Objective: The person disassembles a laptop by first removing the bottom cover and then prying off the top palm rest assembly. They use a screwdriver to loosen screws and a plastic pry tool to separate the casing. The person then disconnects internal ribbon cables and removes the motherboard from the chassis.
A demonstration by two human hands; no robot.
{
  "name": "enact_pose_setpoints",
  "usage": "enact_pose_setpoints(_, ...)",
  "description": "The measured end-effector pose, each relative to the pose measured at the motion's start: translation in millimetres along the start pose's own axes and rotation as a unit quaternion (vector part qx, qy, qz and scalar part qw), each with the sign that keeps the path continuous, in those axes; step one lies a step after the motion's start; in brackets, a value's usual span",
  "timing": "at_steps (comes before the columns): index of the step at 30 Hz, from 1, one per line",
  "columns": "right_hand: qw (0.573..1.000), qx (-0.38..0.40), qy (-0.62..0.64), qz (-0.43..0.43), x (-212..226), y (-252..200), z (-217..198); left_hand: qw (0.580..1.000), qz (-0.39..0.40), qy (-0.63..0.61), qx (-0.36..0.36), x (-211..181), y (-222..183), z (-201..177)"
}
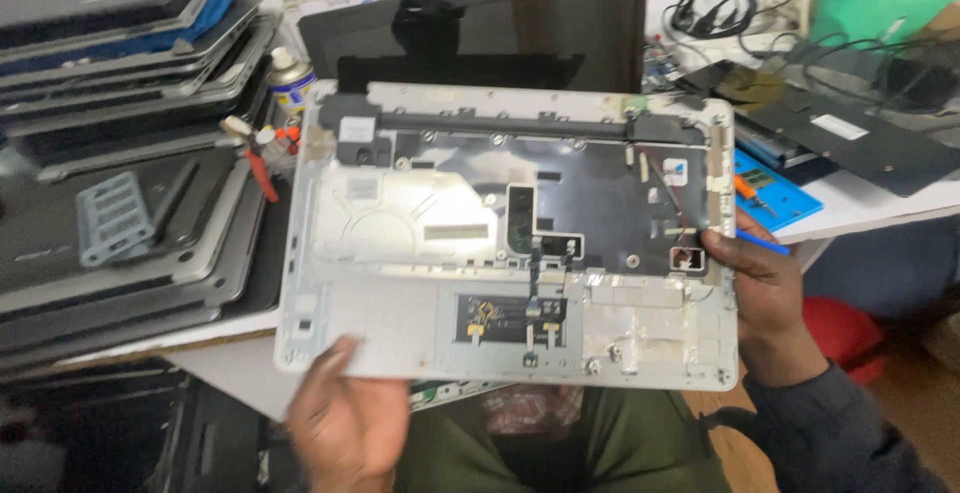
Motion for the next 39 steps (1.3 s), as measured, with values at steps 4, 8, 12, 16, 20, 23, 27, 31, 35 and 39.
enact_pose_setpoints(4,0.998,-0.03,-0.051,-0.024,3,-1,-10,0.95,0.014,-0.095,0.298,-31,9,9)
enact_pose_setpoints(8,0.999,0.037,0.005,-0.029,-1,1,-4,0.939,-0.193,0.051,0.281,-34,95,-93)
enact_pose_setpoints(12,0.92,0.097,-0.268,-0.268,15,-13,-8,0.92,-0.119,0.353,0.124,-43,87,-129)
enact_pose_setpoints(16,0.997,0.077,0.006,-0.03,-1,-5,6,0.898,-0.093,0.425,-0.065,-49,30,-64)
enact_pose_setpoints(20,0.994,0.09,-0.032,-0.046,0,-6,5,0.904,-0.067,0.417,-0.064,-52,33,-72)
enact_pose_setpoints(23,0.969,0.121,-0.153,-0.152,6,-7,-5,0.91,-0.062,0.406,-0.046,-52,33,-69)
enact_pose_setpoints(27,0.98,0.06,-0.141,-0.127,1,-2,-19,0.907,-0.072,0.409,-0.067,-51,25,-59)
enact_pose_setpoints(31,0.979,0.062,-0.14,-0.131,0,-3,-22,0.913,-0.053,0.403,-0.043,-52,41,-78)
enact_pose_setpoints(35,0.995,0.096,-0.012,-0.024,-8,-8,2,0.911,-0.058,0.405,-0.056,-52,40,-76)
enact_pose_setpoints(39,0.991,0.105,-0.054,-0.069,-4,-4,2,0.909,-0.05,0.412,-0.045,-54,50,-91)
Point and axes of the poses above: each hand's wrist, its own y-axis towards the middle knuckle, its own z-axis out of the palm, x = y × z, the point moved 9 cm from there along y, towards the middle knuckle, and after that the axes turned 2 degrees about x, right-handed, at the moved point
